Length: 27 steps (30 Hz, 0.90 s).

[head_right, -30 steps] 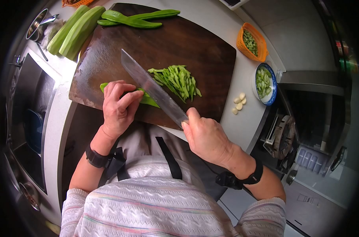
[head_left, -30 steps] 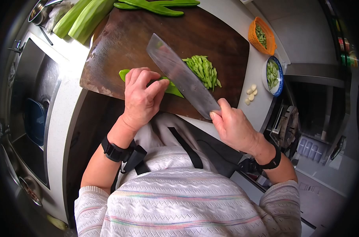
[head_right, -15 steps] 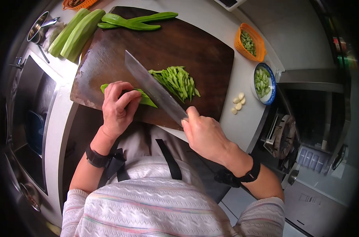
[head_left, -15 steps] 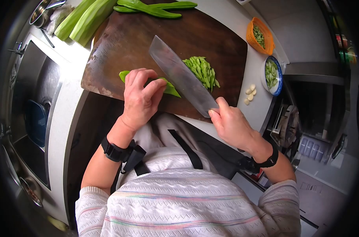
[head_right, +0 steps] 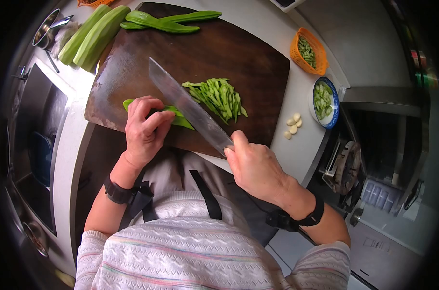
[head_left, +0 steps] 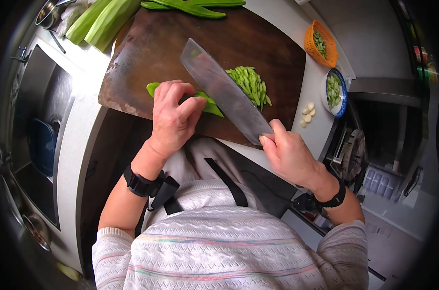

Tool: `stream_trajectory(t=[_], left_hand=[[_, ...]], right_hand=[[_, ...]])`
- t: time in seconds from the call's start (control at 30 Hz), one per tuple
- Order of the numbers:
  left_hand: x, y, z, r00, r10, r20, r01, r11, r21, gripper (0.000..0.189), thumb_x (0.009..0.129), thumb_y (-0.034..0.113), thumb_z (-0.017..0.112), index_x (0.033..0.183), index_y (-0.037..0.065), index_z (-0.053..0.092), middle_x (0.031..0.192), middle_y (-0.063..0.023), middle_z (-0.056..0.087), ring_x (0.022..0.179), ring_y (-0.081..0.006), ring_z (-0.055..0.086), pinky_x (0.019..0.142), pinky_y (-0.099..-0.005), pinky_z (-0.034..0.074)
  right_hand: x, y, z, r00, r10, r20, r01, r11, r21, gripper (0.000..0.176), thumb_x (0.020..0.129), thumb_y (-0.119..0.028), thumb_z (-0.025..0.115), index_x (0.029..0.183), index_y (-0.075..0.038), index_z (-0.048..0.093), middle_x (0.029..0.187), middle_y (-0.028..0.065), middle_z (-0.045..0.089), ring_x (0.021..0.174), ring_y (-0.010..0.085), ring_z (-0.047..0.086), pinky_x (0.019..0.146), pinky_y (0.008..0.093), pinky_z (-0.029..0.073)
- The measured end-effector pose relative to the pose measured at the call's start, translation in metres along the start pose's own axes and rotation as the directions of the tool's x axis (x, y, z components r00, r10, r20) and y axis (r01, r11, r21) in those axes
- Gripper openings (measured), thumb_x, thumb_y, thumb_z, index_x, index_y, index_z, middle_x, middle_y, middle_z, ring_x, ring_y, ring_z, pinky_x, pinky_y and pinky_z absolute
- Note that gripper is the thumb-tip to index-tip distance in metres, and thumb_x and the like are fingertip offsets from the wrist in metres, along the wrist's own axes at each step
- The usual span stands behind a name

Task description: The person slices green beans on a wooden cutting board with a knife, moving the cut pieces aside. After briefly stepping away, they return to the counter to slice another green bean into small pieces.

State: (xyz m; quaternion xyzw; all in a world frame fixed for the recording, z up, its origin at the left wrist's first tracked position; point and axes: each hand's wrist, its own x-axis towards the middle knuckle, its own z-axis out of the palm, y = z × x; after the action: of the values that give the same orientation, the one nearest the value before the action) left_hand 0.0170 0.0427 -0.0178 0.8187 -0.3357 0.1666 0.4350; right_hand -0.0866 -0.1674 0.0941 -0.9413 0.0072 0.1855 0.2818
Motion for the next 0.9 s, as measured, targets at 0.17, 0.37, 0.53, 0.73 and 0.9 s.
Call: stream_trajectory(t=[0.17,0.37,0.53,0.73,0.9], left_hand=[[0.0,0.0,0.0,1.0,0.002,0.0,-0.002,1.0,0.004,0.02,0.066,0.0,0.072,0.082,0.009,0.065,0.089,-0.0066,0.056,0.091,-0.0276,0.057,0.078,-0.0374,0.043],[0.001,0.0,0.0,1.0,0.003,0.003,-0.003,1.0,-0.002,0.02,0.066,0.001,0.073,0.082,0.009,0.065,0.089,-0.0066,0.056,0.091,-0.0277,0.057,0.077,-0.0376,0.043],[0.001,0.0,0.0,1.0,0.0,0.007,0.0,1.0,0.0,0.019,0.066,0.001,0.073,0.082,0.009,0.065,0.089,-0.0067,0.056,0.09,-0.0277,0.057,0.077,-0.0377,0.043],[0.002,0.001,0.0,1.0,0.002,0.009,-0.002,1.0,0.003,0.02,0.066,0.0,0.072,0.082,0.009,0.065,0.088,-0.0066,0.056,0.09,-0.0273,0.057,0.077,-0.0375,0.043],[0.002,0.0,0.0,1.0,0.021,0.002,-0.021,1.0,0.003,0.02,0.066,0.0,0.072,0.082,0.009,0.065,0.088,-0.0066,0.056,0.089,-0.0272,0.057,0.077,-0.0374,0.043]], right_hand=[[0.0,0.0,0.0,0.999,0.029,0.013,-0.029,0.999,0.017,0.017,0.091,-0.007,0.053,0.091,0.003,0.04,0.066,0.0221,0.058,0.06,0.0417,0.057,0.051,0.0431,0.042],[0.0,-0.001,-0.001,1.0,-0.001,-0.002,0.001,1.0,-0.002,0.016,0.092,-0.011,0.052,0.091,0.001,0.041,0.057,0.0197,0.054,0.057,0.0403,0.057,0.051,0.0486,0.044],[0.001,-0.001,0.001,1.0,-0.011,0.0,0.011,1.0,-0.022,0.016,0.092,-0.011,0.052,0.091,0.001,0.041,0.057,0.0199,0.054,0.056,0.0404,0.058,0.051,0.0483,0.044],[0.021,-0.002,0.019,1.0,-0.007,0.0,0.007,1.0,-0.021,0.018,0.092,-0.01,0.053,0.093,0.003,0.04,0.065,0.0206,0.058,0.06,0.0414,0.058,0.052,0.0448,0.043],[0.014,0.004,0.017,1.0,0.017,-0.001,-0.017,1.0,-0.003,0.018,0.092,-0.011,0.052,0.091,0.002,0.04,0.062,0.0207,0.057,0.059,0.0411,0.058,0.053,0.0471,0.045]])
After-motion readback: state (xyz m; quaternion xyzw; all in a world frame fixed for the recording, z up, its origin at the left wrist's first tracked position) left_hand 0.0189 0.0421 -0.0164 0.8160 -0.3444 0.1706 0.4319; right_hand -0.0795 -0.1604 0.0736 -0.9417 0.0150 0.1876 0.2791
